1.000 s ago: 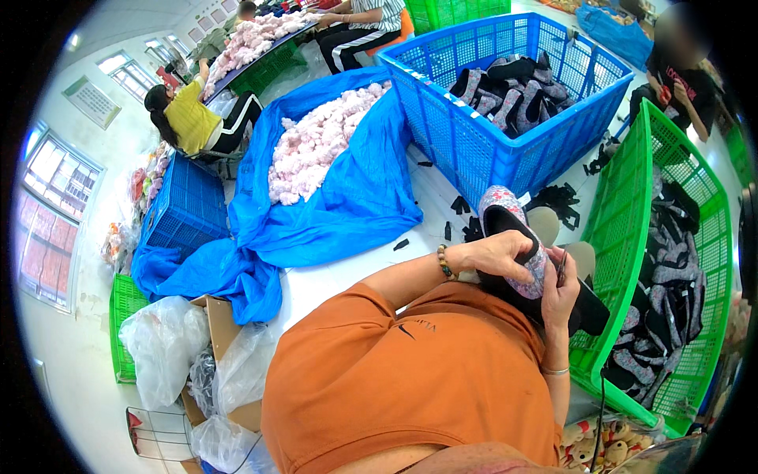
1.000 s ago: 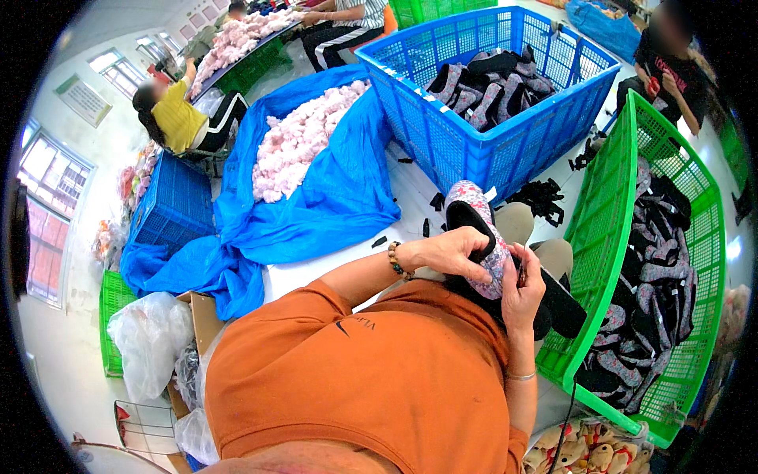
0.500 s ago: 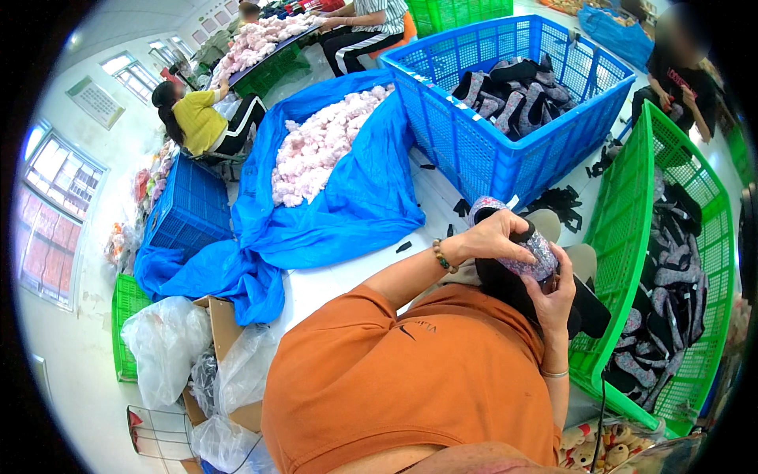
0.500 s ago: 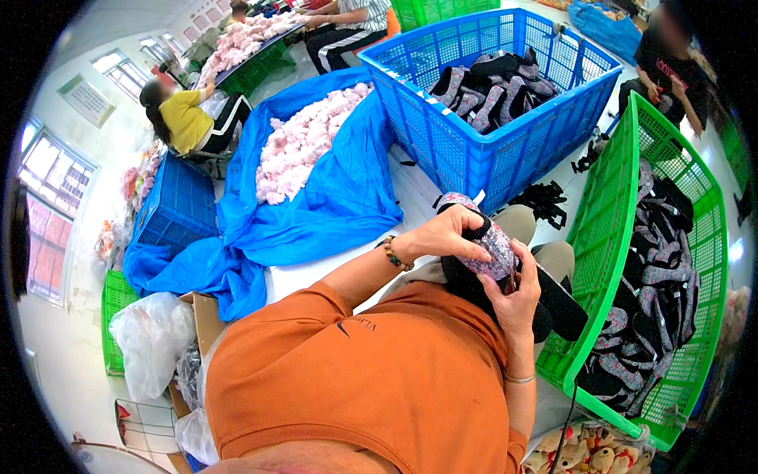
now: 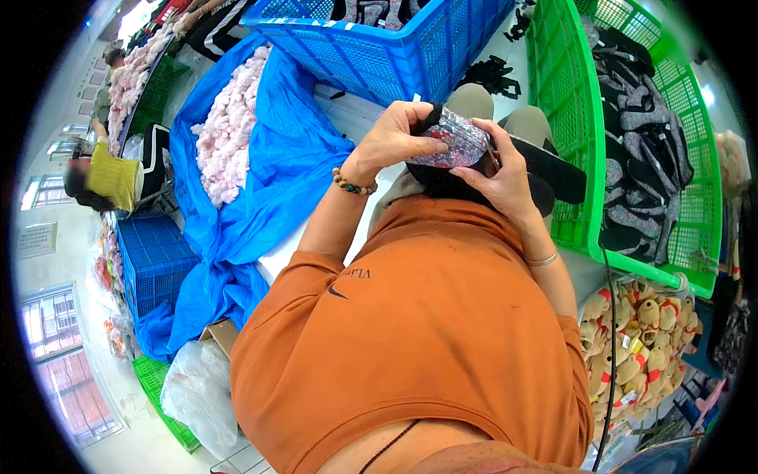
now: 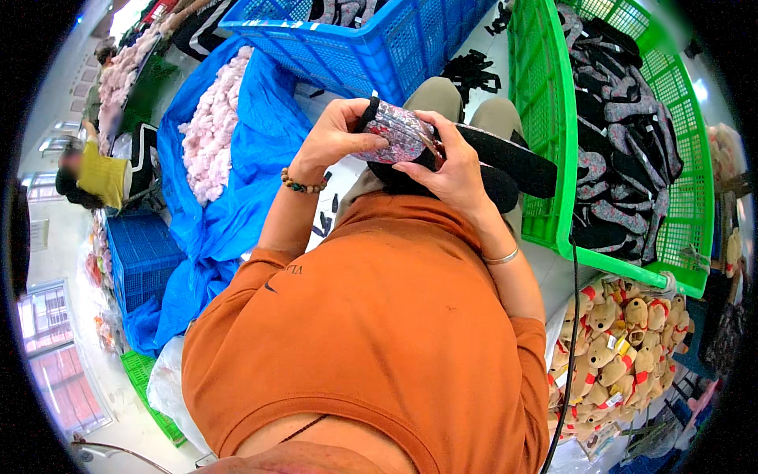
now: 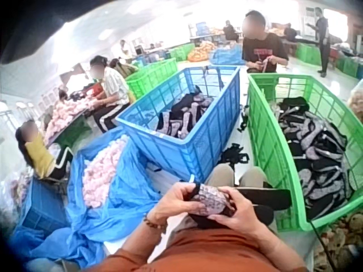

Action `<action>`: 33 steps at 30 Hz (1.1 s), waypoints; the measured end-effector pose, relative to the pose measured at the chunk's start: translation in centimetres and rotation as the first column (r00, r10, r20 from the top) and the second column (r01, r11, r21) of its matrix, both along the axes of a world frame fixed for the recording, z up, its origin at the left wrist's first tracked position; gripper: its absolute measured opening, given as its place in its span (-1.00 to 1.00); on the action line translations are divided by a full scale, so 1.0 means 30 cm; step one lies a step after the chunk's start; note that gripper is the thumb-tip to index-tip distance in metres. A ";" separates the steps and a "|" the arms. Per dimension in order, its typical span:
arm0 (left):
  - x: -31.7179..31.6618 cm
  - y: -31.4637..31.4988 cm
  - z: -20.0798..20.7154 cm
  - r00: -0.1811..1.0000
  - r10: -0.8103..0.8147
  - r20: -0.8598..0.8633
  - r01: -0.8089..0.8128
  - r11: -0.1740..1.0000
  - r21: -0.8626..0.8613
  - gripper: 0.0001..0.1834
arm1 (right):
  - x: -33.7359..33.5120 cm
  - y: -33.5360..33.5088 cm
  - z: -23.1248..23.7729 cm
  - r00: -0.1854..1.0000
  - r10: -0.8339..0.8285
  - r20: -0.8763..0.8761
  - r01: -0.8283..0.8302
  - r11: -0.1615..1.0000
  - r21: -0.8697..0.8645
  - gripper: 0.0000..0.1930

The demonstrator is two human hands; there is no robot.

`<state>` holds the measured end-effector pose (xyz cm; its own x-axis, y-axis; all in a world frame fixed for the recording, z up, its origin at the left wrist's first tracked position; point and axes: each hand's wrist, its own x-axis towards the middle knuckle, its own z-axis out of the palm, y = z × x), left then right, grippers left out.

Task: The person uses a pair of scissors to trim excess fabric and threads from the edges of a floral-patterned slipper. They rotate the slipper to access different sides and carefully cut along the seams to remove loose material.

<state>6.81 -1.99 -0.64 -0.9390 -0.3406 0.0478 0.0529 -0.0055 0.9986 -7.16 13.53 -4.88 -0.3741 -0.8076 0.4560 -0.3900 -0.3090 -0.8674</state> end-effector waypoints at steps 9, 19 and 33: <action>-0.008 0.017 0.013 0.998 0.052 0.030 -0.047 0.990 -0.135 -0.78 | -0.001 0.007 -0.003 0.996 -0.034 -0.079 0.034 0.999 -0.005 -0.32; -0.008 0.054 0.072 0.991 0.093 -0.092 -0.128 0.835 -0.535 -0.85 | -0.001 0.009 0.001 0.965 -0.189 0.183 0.191 0.981 0.007 -0.83; -0.035 0.169 0.104 0.984 -0.076 -0.164 -0.025 0.840 -0.542 -0.71 | 0.025 0.037 0.175 0.876 -0.363 -0.318 0.348 0.932 -0.104 -0.14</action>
